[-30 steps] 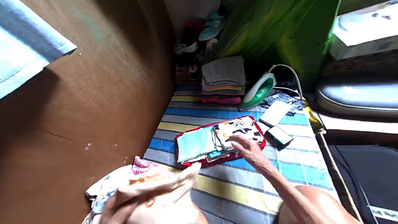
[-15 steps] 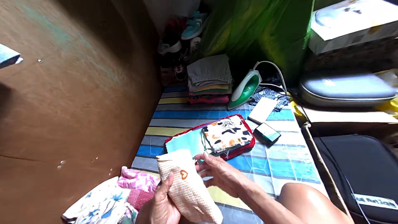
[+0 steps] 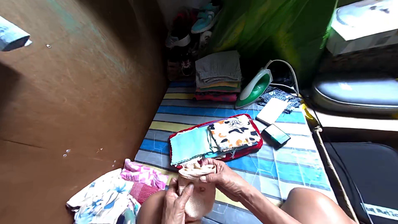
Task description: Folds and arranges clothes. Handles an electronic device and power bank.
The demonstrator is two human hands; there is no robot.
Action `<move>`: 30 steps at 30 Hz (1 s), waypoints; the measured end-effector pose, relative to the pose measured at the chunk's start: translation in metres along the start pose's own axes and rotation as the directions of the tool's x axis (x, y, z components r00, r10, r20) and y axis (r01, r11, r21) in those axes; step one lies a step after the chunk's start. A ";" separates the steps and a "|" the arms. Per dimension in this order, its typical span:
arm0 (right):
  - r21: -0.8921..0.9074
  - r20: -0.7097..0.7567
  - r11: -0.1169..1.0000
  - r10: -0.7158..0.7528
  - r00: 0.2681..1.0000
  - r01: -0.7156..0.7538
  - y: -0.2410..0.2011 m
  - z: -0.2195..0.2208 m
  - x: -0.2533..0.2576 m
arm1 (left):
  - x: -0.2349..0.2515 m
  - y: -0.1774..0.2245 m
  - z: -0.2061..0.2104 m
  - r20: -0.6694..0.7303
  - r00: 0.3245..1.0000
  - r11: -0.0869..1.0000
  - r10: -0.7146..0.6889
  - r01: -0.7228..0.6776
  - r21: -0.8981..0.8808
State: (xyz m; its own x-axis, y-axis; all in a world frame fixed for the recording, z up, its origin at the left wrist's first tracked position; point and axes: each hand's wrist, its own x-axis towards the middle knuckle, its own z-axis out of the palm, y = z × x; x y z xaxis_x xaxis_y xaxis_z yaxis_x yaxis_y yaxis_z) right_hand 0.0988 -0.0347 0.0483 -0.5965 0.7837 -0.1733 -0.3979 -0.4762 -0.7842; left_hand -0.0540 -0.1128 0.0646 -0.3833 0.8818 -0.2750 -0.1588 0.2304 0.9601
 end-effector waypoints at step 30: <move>-0.517 -0.327 0.842 -0.358 0.875 0.152 -0.003 -0.048 0.074 | 0.154 0.007 -0.027 0.289 0.951 0.937 0.112 -0.198 0.287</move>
State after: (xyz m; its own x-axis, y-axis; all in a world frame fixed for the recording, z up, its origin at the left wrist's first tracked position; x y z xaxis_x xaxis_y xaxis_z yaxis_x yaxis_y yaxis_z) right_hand 0.0893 0.0439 0.0091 -0.1515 0.9863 -0.0652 -0.0657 -0.0758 -0.9950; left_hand -0.1392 0.0134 0.0280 -0.1188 0.9832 -0.1388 0.1877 0.1595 0.9692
